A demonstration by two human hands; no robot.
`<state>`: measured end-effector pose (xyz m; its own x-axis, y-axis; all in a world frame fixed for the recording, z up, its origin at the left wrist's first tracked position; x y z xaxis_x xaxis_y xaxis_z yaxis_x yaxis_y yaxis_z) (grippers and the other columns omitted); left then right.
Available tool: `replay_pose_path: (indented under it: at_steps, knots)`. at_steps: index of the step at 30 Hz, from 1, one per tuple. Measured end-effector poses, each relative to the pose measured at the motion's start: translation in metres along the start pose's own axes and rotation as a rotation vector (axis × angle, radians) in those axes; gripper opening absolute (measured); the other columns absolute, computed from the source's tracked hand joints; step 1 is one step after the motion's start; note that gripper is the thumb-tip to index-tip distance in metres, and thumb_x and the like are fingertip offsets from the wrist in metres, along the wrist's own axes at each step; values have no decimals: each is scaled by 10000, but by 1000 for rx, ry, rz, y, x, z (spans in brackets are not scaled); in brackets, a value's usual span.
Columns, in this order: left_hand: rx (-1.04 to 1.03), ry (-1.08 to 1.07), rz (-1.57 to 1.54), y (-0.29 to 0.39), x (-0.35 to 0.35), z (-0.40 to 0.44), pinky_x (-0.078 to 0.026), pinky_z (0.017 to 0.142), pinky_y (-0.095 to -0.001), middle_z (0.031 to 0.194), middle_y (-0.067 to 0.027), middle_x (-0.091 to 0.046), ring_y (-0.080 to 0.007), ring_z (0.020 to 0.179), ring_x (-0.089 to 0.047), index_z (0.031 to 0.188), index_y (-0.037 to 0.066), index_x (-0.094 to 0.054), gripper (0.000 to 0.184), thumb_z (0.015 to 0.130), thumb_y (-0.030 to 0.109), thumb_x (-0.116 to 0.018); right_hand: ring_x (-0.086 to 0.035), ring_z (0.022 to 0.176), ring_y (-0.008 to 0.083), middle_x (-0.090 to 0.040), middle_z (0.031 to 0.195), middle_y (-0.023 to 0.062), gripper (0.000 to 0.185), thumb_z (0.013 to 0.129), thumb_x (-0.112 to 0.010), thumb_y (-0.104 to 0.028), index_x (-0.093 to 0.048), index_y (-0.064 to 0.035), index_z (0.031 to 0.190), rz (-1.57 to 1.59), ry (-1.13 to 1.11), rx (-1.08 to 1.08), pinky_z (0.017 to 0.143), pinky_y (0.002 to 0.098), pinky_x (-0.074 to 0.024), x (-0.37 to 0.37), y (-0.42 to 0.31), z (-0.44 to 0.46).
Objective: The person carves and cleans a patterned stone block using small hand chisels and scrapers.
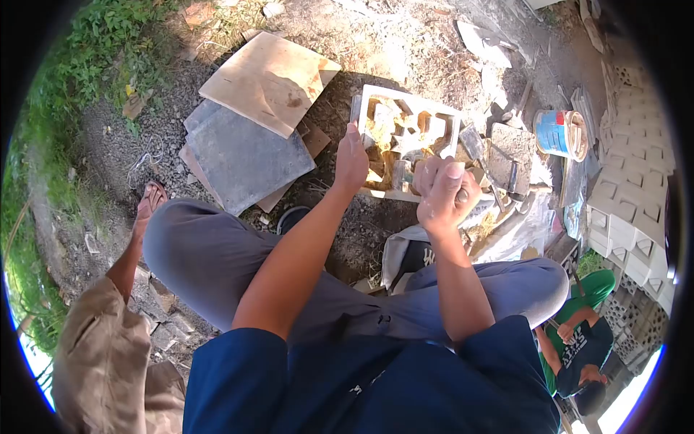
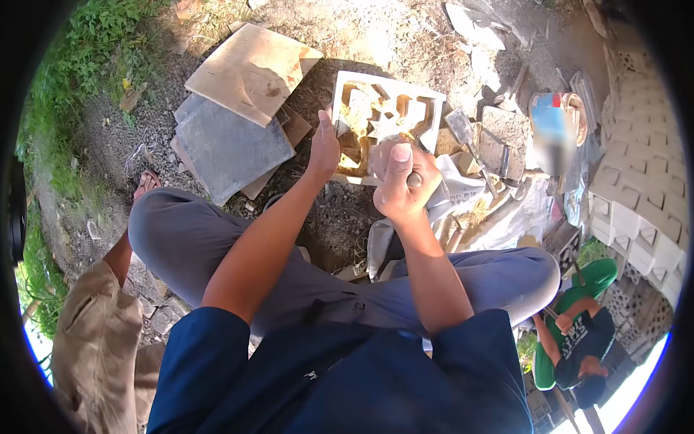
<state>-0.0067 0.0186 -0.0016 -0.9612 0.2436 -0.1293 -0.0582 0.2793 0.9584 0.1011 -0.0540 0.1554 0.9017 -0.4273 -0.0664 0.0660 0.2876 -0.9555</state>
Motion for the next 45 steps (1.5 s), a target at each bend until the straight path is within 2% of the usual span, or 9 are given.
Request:
replay_pose_path:
  at_steps: [5, 16, 22, 26, 30, 32, 38, 41, 45]
  knots:
    - [-94, 103, 69, -2, -5, 5, -427, 970, -420, 1208, -240, -619, -359, 1118, -588, 1342, -53, -512, 710, 1064, 527, -210, -311, 453, 80, -339, 508, -24, 529, 1090, -407, -299, -362, -87, 607, -132, 11, -62, 424, 255, -242, 3, 15, 7]
    - [23, 58, 46, -7, 0, -7, -361, 1093, -357, 1401, -176, -530, -254, 1285, -505, 1453, -40, -415, 694, 1079, 506, -207, -347, 467, 52, -426, 523, -15, 525, 1087, -413, -238, -383, -52, 597, -63, 97, -98, 434, 249, -251, 4, 10, -1]
    - [-85, 108, 196, -17, -1, 7, -379, 1060, -423, 1355, -258, -539, -391, 1254, -518, 1409, -64, -451, 778, 1046, 585, -223, -357, 464, 45, -436, 507, -2, 530, 1089, -420, -266, -386, -77, 595, 36, 256, -79, 436, 243, -237, 1, -2, 2]
    - [-77, 94, 143, -5, 0, -1, -383, 1060, -445, 1341, -274, -544, -399, 1244, -526, 1404, -64, -455, 773, 1046, 582, -227, -353, 448, 49, -438, 516, -27, 498, 1081, -435, -283, -428, -68, 632, -529, 247, -26, 425, 252, -247, 6, 33, -18]
    - [-152, 105, 203, -10, 3, 2, -428, 951, -470, 1175, -278, -609, -432, 1096, -576, 1285, -61, -528, 685, 1068, 511, -219, -408, 476, 66, -478, 531, -7, 442, 1073, -436, -246, -480, -57, 676, 37, 343, -183, 437, 263, -287, 9, 1, -6]
    - [-221, 144, 233, -16, 0, 4, -431, 860, -494, 1027, -279, -618, -450, 961, -580, 1161, -64, -555, 657, 1073, 489, -211, -403, 470, 63, -474, 527, -6, 442, 1075, -438, -250, -474, -63, 676, -138, 345, -166, 437, 257, -287, 13, 35, -21]
    - [-190, 90, 175, -16, 4, 3, -432, 858, -484, 1034, -264, -622, -456, 963, -578, 1178, -54, -552, 599, 1082, 437, -221, -387, 451, 57, -447, 514, -22, 495, 1067, -477, -282, -415, -83, 618, -106, 356, -175, 429, 266, -273, 5, -1, -6]
    - [-193, 72, 121, -7, -1, -2, -430, 903, -474, 1098, -268, -617, -453, 1018, -573, 1226, -43, -549, 590, 1083, 423, -216, -391, 457, 59, -456, 507, -1, 479, 1062, -478, -238, -428, -61, 620, -426, 294, -161, 437, 282, -296, 10, 36, -17]
    - [-121, 76, 146, -17, 4, -2, -415, 973, -434, 1201, -260, -607, -425, 1109, -564, 1291, -50, -525, 597, 1085, 425, -227, -401, 465, 55, -459, 511, -13, 487, 1073, -466, -268, -429, -71, 629, -54, 352, -162, 448, 254, -305, 7, 3, -4]
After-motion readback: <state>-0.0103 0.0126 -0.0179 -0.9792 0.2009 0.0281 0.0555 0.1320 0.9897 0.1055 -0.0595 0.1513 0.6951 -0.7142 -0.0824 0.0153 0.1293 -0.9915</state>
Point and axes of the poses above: each hand's wrist, its own z-axis towards the middle knuckle, its own x-axis out of the back of the hand, y = z × x, the point moved 3 cm from there along z, towards the middle knuckle
